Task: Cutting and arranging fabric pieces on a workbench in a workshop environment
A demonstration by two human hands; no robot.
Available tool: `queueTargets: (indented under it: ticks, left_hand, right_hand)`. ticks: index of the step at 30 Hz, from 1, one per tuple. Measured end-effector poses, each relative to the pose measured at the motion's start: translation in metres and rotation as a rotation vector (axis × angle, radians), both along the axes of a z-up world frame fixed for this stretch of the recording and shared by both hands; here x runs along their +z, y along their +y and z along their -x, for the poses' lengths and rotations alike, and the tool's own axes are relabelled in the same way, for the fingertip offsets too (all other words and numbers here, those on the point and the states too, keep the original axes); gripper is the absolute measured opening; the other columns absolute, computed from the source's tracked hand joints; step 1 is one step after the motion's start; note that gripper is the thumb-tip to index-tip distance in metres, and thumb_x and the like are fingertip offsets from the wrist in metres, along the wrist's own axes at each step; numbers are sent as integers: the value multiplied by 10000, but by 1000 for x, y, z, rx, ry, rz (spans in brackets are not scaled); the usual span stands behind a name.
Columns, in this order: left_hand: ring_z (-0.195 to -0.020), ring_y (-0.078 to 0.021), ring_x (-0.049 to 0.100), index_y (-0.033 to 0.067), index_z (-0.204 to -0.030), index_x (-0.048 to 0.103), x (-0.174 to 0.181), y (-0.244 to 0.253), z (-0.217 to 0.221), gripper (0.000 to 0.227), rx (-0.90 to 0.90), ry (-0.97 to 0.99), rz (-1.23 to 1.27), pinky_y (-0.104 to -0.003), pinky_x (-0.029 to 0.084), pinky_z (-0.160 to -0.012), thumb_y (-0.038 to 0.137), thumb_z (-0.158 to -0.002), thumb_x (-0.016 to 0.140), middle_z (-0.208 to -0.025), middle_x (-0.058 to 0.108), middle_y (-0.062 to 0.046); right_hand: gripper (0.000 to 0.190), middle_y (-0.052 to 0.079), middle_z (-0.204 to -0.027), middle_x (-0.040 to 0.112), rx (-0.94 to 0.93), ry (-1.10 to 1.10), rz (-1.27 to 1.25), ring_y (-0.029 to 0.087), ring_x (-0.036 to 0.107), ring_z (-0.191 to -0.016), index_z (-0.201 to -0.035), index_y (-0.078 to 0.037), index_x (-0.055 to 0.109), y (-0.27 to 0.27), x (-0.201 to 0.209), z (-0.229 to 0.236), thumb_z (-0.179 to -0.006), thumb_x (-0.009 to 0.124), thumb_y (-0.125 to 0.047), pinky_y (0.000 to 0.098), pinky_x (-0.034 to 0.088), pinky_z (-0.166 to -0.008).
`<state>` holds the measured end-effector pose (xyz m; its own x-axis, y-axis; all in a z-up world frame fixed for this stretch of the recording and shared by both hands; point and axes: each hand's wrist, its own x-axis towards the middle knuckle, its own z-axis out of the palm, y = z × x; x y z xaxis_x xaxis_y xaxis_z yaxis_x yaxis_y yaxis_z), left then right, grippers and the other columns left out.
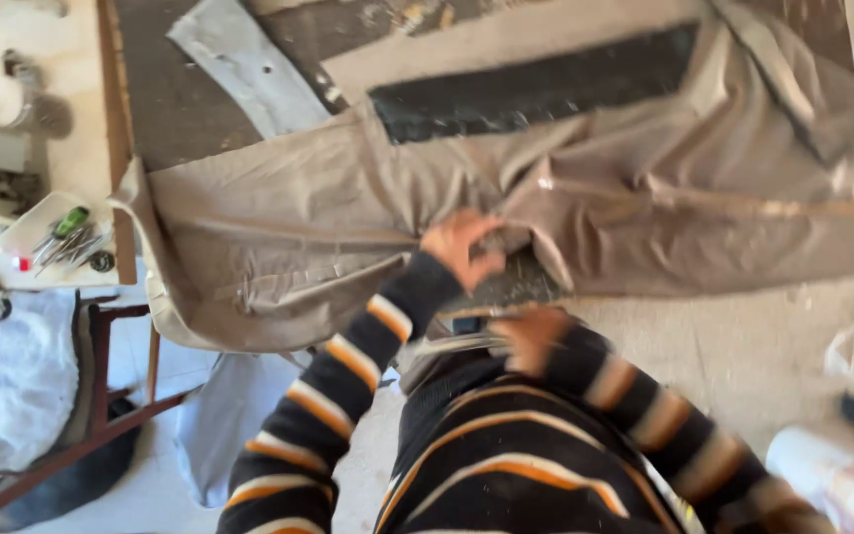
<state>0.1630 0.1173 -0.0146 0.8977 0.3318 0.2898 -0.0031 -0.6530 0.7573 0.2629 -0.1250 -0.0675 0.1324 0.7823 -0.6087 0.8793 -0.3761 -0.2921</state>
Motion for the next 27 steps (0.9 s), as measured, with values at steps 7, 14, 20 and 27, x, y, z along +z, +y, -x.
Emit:
queueTargets:
  ticks: [7,14,20,27]
  left_hand:
    - [-1293,-350,549,200,-1457,582,-54,10,161,835,290,189,-443,-468,441,-1085,544,-704,696,-1344,574,-144]
    - [-1217,-302,571,271,-1206,667,-91,32,218,621,386,688,-582,-461,492,-938,257,-588,723,-1276,602,-12]
    - [-1042,-190,662,317,-894,674,-117,45,224,211,511,707,-621,-365,521,-913,247,-700,630,-970,651,87]
    - [-1165,-242,629,296,-1041,738,-76,1,241,355,473,992,-514,-387,469,-977,167,-755,573,-1145,742,19]
  right_hand:
    - [294,-82,-861,753,-513,-364,-391,181,764,-860,-1104,-398,717,-194,-62,-115,-810,723,-415,349,627,-777]
    - [662,-43,-936,773,-464,-643,46,259,797,-923,-1388,-461,407,-203,-34,-201,-794,647,-628,440,611,-908]
    - [320,-15,-948,773,-137,-671,-143,281,786,-879,-1187,-329,572,-222,-59,-248,-880,505,-388,474,614,-853]
    - [249,99,-1015,791,-259,-401,299,383,763,-980,-1097,-308,563,-284,8,-274,-856,497,-299,502,579,-873]
